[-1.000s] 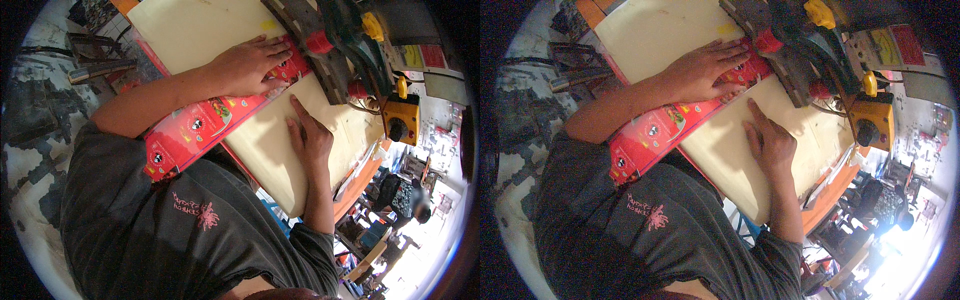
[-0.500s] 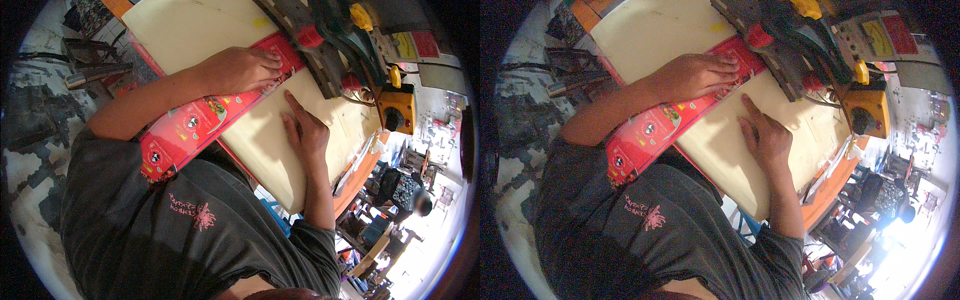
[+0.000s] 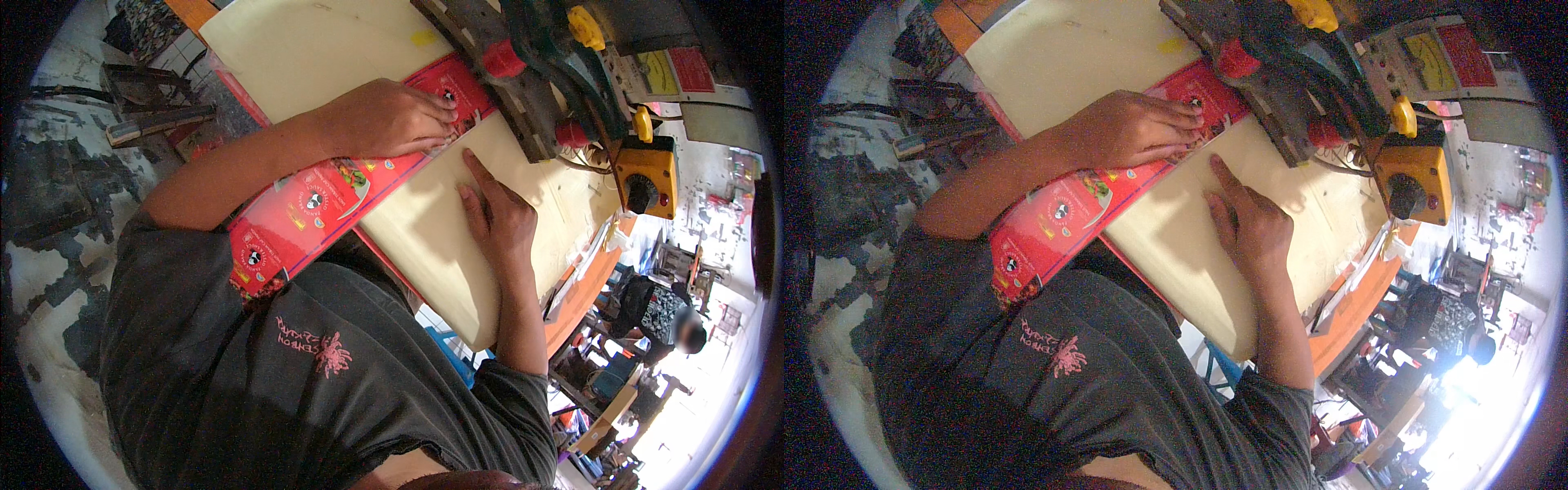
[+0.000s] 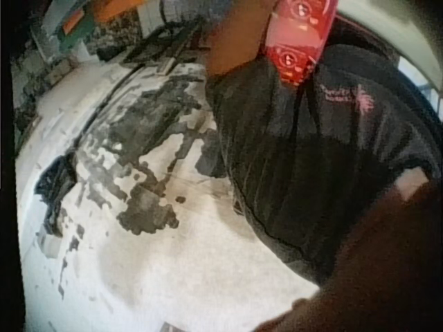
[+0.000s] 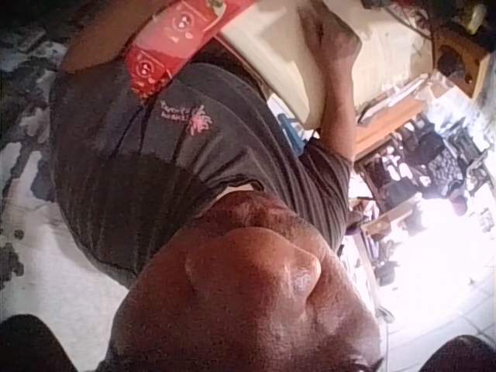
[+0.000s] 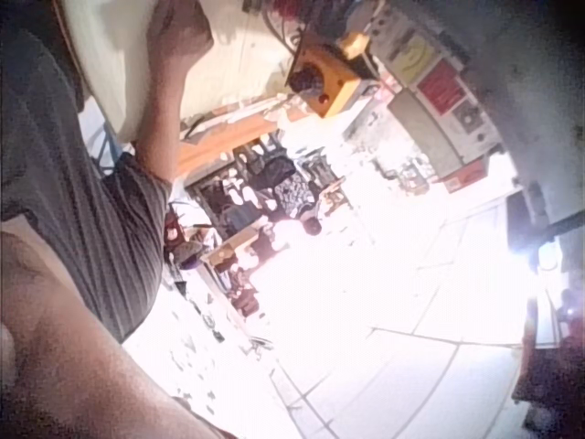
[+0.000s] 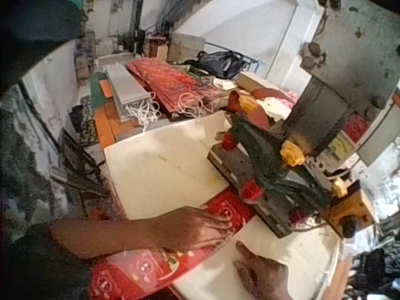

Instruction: The person folds the ends of a pink cardboard box and presses the edge under a yellow sealing machine, then places it aside to pick up another flat package to repeat the action.

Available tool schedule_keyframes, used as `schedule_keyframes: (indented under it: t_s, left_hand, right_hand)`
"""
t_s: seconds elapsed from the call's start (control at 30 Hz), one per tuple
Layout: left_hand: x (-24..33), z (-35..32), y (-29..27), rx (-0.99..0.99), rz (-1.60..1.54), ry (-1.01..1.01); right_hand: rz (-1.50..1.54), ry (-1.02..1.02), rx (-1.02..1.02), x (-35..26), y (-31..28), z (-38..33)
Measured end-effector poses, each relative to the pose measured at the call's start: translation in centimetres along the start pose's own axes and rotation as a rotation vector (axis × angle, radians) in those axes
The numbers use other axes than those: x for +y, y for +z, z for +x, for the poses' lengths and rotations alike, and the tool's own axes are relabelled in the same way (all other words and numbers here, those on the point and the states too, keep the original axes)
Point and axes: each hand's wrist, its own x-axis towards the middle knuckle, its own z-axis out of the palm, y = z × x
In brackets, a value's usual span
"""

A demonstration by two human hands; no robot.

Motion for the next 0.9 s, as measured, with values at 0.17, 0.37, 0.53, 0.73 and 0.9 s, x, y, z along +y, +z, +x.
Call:
schedule_keyframes:
  t_s: [0.17,0.37,0.53,0.73,0.9]
  left_hand:
    - [-0.04,-0.05,0.04,-0.002,0.029,0.017]
    - [0.13,-0.06,-0.20,0.004,-0.020,-0.001]
    - [0.14,-0.17,-0.17,0.025,0.009,0.006]
    - [0.22,-0.12,-0.34,0.017,0.002,0.003]
    - [0.17,-0.15,-0.26,0.010,0.004,0.001]
  right_hand:
    - [0.021,0.000,-0.001,0.26,0.25,-0.09]
    - [0.023,0.061,-0.059,-0.20,-0.08,0.05]
    - [0.025,0.024,-0.022,-0.01,0.13,0.02]
    - [0.033,0.078,-0.087,-0.25,-0.32,0.09]
    - [0.023,0.062,-0.071,-0.18,-0.15,0.06]
